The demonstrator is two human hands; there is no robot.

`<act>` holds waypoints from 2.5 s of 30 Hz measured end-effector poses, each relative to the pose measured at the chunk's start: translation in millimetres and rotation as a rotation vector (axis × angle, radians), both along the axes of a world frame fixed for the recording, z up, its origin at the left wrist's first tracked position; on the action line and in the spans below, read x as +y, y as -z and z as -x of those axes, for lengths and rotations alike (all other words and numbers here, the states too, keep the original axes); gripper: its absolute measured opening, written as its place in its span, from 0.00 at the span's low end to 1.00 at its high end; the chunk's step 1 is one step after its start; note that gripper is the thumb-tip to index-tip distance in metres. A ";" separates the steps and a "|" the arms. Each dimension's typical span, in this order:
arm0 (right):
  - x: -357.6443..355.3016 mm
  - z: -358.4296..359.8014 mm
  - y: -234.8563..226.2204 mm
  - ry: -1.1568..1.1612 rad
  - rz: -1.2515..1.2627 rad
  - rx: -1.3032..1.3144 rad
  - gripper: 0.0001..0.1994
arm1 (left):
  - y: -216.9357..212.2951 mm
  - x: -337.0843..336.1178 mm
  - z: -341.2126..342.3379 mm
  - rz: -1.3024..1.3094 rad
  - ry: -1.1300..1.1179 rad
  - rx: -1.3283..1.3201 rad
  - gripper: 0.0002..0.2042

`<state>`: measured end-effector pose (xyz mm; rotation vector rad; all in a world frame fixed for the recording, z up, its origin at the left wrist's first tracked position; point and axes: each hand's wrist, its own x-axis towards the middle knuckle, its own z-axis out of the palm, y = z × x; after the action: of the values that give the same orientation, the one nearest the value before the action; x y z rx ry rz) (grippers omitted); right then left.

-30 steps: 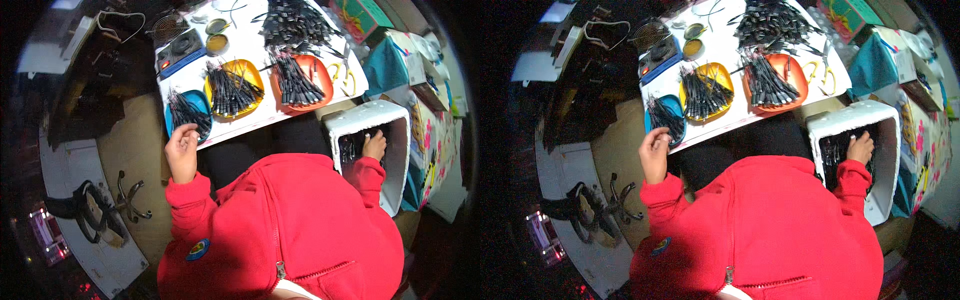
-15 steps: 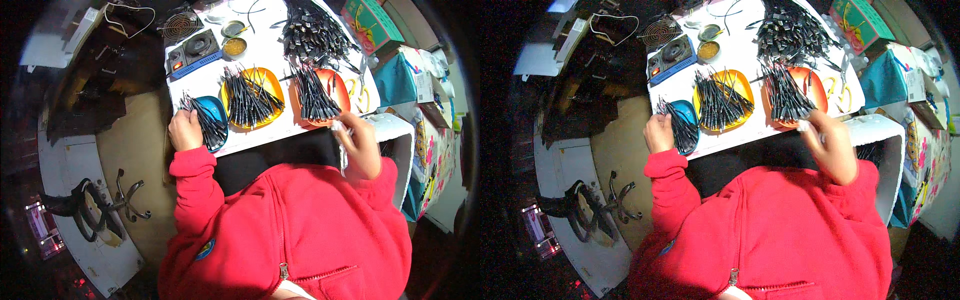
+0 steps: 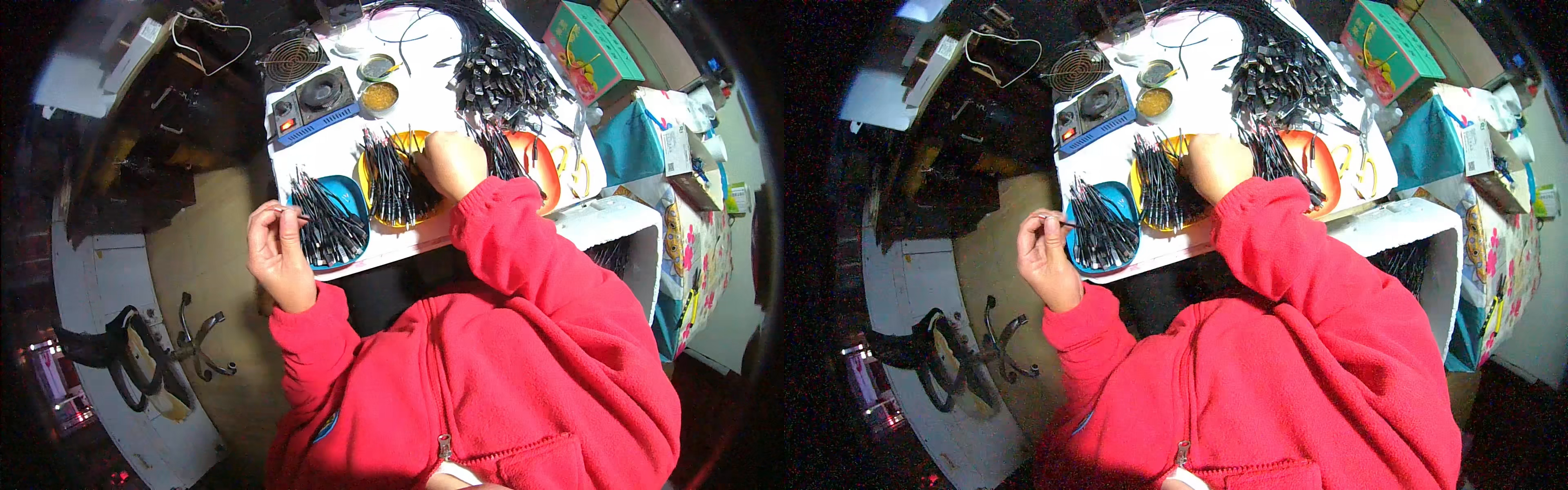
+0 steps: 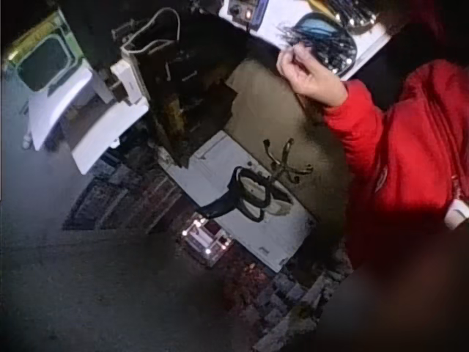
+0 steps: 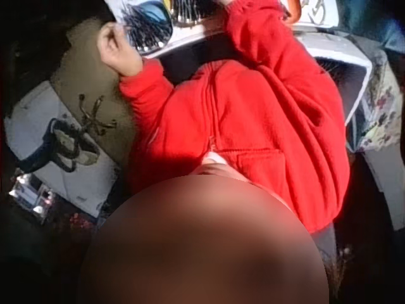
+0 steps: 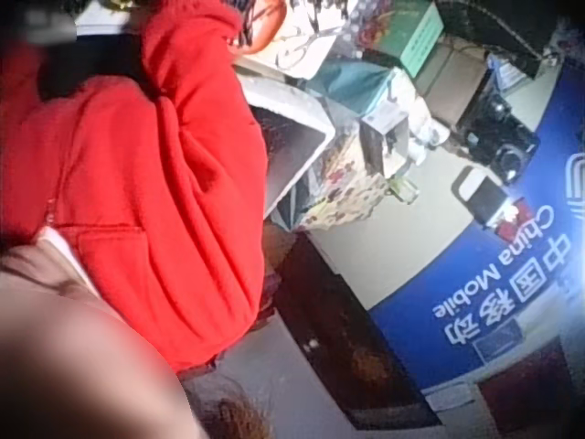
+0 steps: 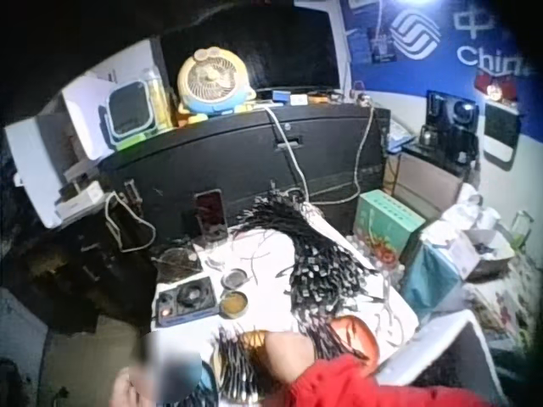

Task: The person repeatedly picks small black wire components from a tray, attaches a small white piece to the end, and places the finished item into a white box. The process is repeated continuously throughout the clip.

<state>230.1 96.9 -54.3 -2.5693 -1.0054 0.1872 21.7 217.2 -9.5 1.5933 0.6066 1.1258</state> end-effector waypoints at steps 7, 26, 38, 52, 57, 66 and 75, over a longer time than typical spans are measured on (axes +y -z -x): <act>-4.3 -2.2 3.9 0.154 -0.231 0.143 0.12 | -6.3 -35.0 -8.3 0.471 0.299 -0.178 0.04; -60.7 58.1 -63.7 -0.307 -0.910 0.595 0.06 | -15.6 -83.3 -6.2 0.697 0.369 -0.324 0.04; -83.9 78.8 -68.4 -0.357 -0.850 1.019 0.09 | -14.8 -101.6 -11.0 0.790 0.505 -0.234 0.07; -101.8 55.3 -69.8 -0.335 -0.807 0.835 0.07 | -18.5 -112.7 -15.9 0.760 0.546 -0.106 0.07; -98.7 63.2 -66.7 -0.337 -0.993 0.998 0.06 | -18.1 -111.2 -14.1 0.813 0.609 -0.156 0.06; -101.8 67.2 -68.6 -0.397 -1.026 1.112 0.07 | -15.6 -105.8 -9.8 0.998 0.771 -0.191 0.07; -101.0 72.4 -65.7 -0.378 -1.085 1.475 0.09 | -10.9 -103.0 -7.6 1.141 0.912 -0.271 0.08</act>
<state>157.8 -4.0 11.4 -0.7735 -0.5960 1.0533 29.3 114.2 1.4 0.5395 0.1832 0.1625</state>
